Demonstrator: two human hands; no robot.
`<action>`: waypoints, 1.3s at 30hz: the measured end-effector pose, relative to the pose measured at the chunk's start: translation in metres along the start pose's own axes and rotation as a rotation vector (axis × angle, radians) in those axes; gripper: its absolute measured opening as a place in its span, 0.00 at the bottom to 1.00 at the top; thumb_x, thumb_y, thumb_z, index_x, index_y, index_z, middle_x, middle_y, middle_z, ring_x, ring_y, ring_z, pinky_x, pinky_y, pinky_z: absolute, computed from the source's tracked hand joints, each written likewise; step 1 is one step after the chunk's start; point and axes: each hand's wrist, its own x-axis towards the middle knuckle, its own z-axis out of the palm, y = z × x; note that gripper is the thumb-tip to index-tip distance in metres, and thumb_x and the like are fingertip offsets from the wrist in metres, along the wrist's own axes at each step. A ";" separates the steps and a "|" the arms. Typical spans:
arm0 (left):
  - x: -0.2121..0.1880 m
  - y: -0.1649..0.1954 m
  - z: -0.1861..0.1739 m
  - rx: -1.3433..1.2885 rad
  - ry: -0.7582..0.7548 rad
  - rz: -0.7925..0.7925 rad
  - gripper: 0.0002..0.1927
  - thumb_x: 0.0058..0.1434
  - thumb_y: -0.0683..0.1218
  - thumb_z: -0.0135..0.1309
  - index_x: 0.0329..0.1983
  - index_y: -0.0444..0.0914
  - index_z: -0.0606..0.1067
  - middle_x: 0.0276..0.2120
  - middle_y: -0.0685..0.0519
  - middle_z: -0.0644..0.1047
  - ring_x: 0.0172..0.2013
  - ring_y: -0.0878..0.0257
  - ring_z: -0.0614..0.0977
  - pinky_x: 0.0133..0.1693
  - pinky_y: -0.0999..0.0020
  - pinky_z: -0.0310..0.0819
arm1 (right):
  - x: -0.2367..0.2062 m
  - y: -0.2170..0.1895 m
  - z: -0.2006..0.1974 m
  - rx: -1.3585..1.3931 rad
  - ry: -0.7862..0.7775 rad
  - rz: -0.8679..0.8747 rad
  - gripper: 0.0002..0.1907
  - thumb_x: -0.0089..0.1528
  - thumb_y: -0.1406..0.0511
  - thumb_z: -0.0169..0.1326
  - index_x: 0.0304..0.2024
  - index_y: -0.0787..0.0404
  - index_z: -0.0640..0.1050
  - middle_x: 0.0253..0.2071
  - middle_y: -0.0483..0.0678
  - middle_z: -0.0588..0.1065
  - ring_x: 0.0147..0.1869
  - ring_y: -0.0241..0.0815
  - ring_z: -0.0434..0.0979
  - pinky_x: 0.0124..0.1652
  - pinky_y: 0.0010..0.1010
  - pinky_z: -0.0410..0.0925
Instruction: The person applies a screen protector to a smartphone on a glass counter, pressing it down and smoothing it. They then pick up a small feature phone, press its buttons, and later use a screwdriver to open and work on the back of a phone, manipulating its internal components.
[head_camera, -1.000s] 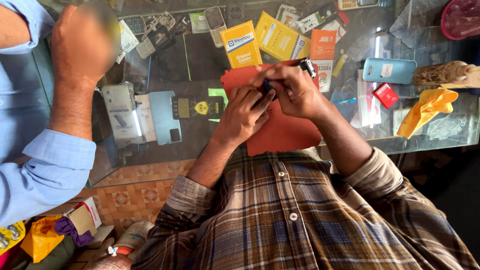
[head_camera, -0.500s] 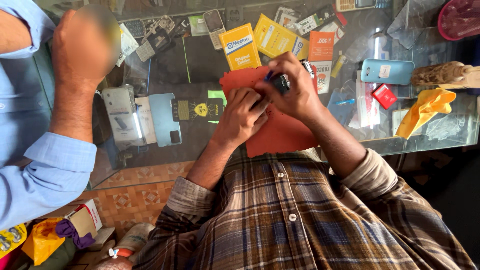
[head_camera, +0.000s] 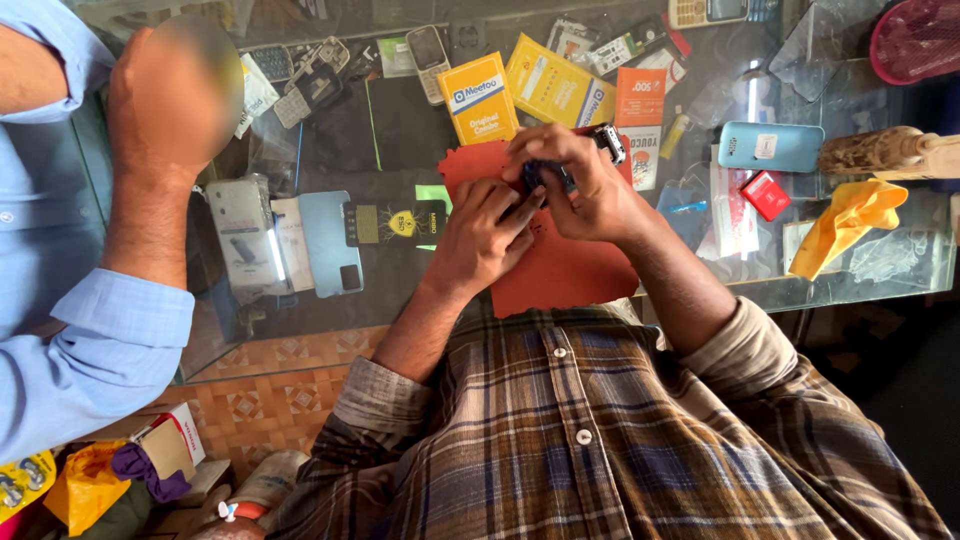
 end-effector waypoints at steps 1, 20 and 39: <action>0.000 0.000 0.000 -0.004 -0.007 -0.008 0.24 0.55 0.43 0.66 0.55 0.37 0.77 0.44 0.50 0.73 0.49 0.52 0.75 0.54 0.52 0.67 | 0.000 -0.001 0.000 -0.077 0.043 0.023 0.34 0.61 0.82 0.53 0.65 0.58 0.58 0.49 0.58 0.73 0.52 0.57 0.80 0.47 0.41 0.76; 0.002 -0.002 0.003 -0.103 0.188 -0.052 0.15 0.57 0.36 0.63 0.48 0.35 0.80 0.38 0.50 0.75 0.44 0.52 0.77 0.49 0.55 0.72 | -0.034 0.017 0.003 0.216 0.119 0.233 0.35 0.70 0.86 0.44 0.70 0.52 0.51 0.53 0.60 0.75 0.56 0.51 0.82 0.52 0.36 0.78; 0.028 0.003 0.007 -0.052 0.098 -0.517 0.03 0.59 0.41 0.62 0.32 0.36 0.80 0.27 0.45 0.78 0.33 0.45 0.80 0.37 0.50 0.73 | -0.045 -0.030 -0.027 -0.660 0.144 0.561 0.16 0.63 0.69 0.64 0.49 0.67 0.73 0.44 0.58 0.73 0.47 0.58 0.79 0.44 0.45 0.71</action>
